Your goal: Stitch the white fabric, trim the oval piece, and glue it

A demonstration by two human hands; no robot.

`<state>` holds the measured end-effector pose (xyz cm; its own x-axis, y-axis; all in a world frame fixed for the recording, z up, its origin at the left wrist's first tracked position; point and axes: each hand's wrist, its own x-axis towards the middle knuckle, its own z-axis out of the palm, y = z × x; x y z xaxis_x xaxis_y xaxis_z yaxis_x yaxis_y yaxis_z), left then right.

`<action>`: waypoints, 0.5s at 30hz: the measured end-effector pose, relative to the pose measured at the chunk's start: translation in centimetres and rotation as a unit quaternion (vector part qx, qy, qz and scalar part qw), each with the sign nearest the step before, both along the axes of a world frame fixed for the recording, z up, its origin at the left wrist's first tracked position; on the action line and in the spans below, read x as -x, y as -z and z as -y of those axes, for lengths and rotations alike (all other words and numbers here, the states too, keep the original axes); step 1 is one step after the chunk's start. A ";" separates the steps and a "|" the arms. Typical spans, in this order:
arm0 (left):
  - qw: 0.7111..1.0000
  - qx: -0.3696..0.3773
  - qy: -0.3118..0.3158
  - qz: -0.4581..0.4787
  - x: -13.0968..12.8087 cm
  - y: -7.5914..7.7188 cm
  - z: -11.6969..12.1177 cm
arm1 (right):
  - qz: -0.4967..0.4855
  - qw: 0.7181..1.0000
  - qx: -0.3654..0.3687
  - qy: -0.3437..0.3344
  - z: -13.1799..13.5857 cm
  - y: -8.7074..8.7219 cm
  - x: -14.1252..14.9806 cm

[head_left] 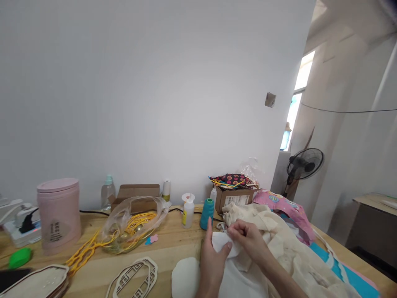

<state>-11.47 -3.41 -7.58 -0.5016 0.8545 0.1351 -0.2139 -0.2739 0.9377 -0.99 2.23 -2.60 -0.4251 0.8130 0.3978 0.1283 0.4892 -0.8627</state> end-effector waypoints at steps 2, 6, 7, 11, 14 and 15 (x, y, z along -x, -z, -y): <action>1.000 0.002 -0.001 0.003 0.0 0.3 -0.1 | -0.045 0.998 0.042 0.015 -0.6 -0.6 -0.5; 0.999 -0.006 -0.005 0.033 0.0 0.5 -0.3 | -0.172 0.980 0.101 0.012 -0.7 -3.1 -2.5; 0.999 -0.004 -0.006 0.045 0.0 0.5 -0.3 | -0.225 0.966 0.129 -0.005 -0.6 -3.8 -3.1; 0.997 0.000 -0.005 0.078 0.1 0.3 -0.3 | -0.387 0.887 0.235 -0.094 0.6 -6.6 -6.3; 0.995 -0.015 0.001 0.099 0.2 0.3 -0.4 | -0.444 0.861 0.236 -0.074 1.8 -6.9 -9.8; 0.993 -0.021 0.008 0.113 0.2 0.3 -0.4 | -0.444 0.863 0.233 -0.055 2.1 -6.4 -11.3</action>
